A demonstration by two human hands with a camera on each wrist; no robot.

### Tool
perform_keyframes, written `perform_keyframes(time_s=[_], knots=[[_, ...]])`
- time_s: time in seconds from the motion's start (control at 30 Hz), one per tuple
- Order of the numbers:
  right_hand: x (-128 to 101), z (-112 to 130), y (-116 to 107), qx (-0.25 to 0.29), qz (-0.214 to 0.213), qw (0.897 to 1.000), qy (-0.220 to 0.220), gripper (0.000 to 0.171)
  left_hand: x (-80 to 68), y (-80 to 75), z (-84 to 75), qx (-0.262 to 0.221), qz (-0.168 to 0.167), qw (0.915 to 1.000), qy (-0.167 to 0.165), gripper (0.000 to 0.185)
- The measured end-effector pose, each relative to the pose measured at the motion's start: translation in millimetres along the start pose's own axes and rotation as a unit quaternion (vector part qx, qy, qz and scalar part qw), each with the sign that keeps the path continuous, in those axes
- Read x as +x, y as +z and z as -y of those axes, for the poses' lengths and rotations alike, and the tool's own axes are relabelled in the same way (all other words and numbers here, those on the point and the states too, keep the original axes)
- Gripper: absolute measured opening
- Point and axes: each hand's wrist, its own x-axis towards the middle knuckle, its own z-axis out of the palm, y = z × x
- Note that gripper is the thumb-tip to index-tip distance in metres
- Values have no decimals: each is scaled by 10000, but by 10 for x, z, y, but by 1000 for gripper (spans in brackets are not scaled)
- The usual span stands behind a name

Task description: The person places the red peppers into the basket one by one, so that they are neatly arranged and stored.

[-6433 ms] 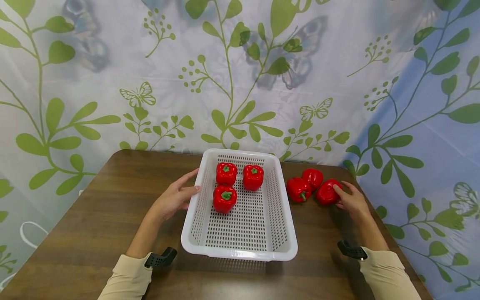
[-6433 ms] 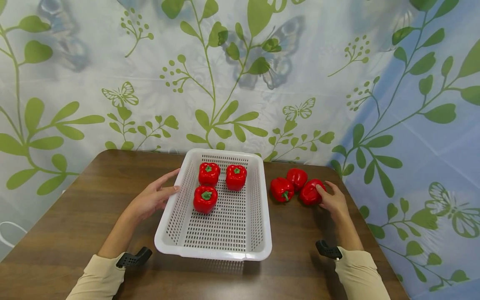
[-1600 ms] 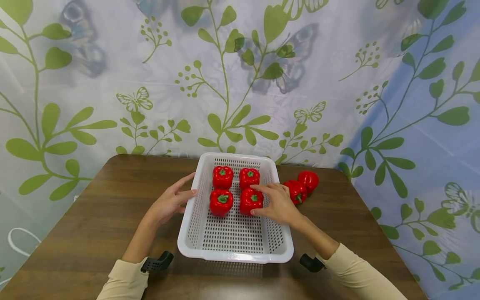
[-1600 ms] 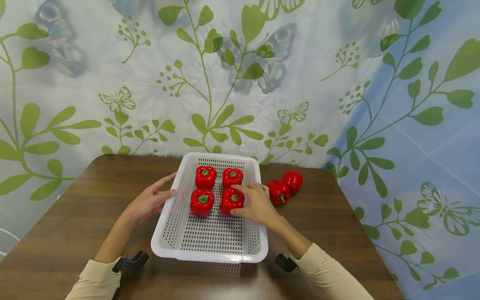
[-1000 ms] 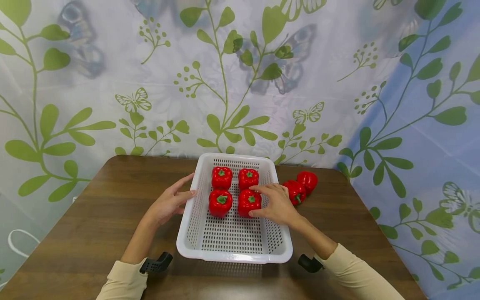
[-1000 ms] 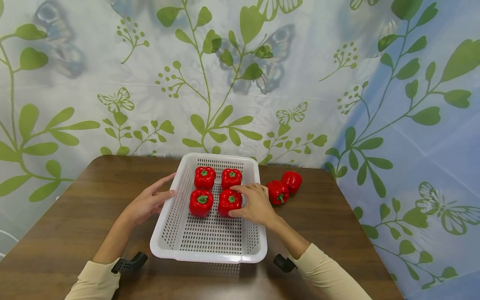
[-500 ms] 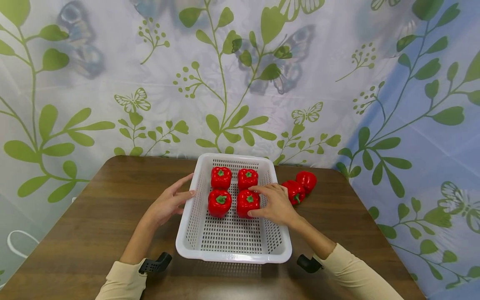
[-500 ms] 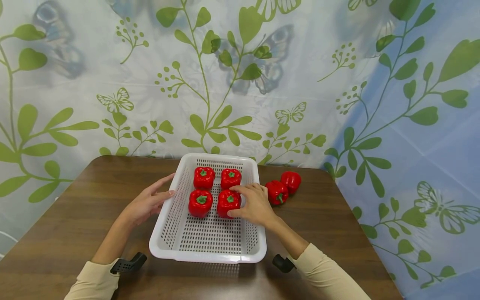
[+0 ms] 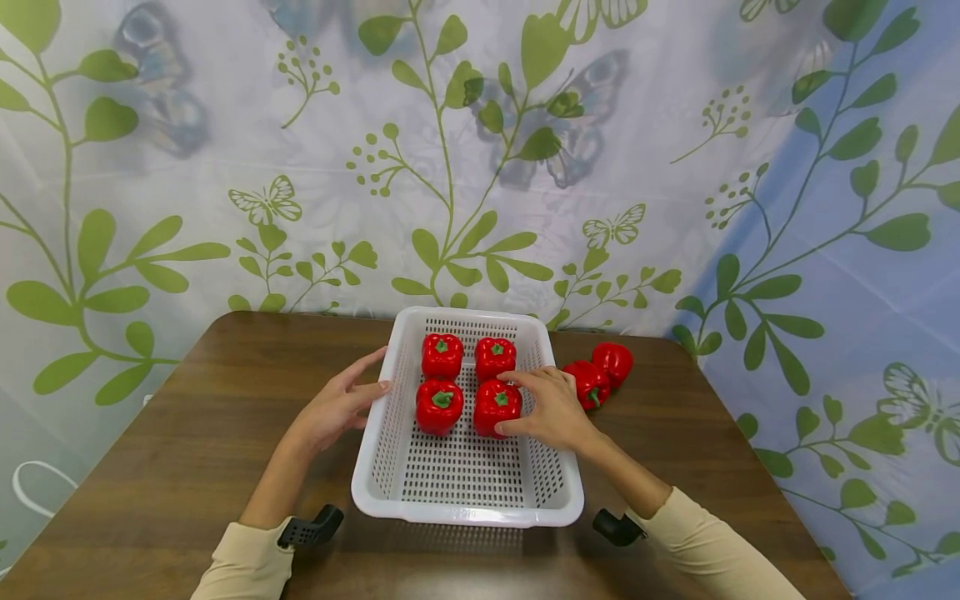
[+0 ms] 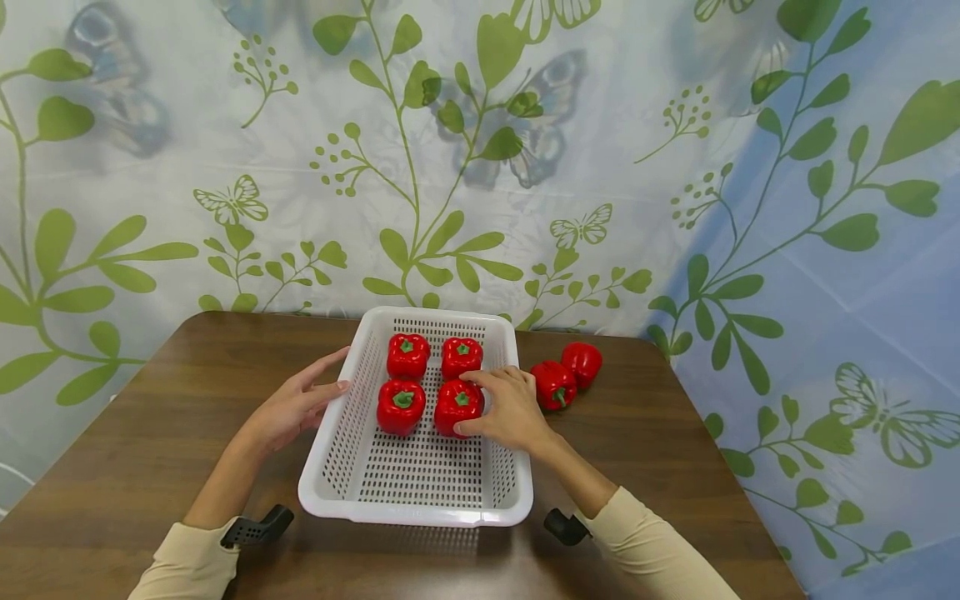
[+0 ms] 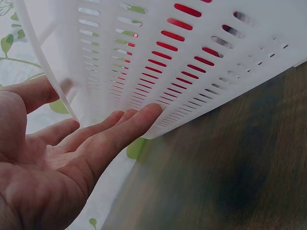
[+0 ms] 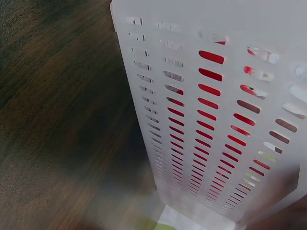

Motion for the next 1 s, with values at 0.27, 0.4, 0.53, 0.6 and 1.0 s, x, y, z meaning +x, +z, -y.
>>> perform_keyframes(time_s=[0.27,0.4,0.53,0.6,1.0], knots=[[11,3,-37,75,183,9998,79,75,-6,1,-5,-60,15,10000,-28,69],[2,2,-116,410,265,9987,164,76,-3,8,0,-107,36,9999,-40,69],[-9,-18,-233,770,195,9963,327,79,-2,13,5,-103,28,9999,-35,69],[-16,-33,-306,861,130,9955,380,80,-4,16,6,-103,30,9999,-34,69],[-119,-390,-642,834,-750,9905,801,74,-11,8,-4,-49,-19,10000,-36,69]])
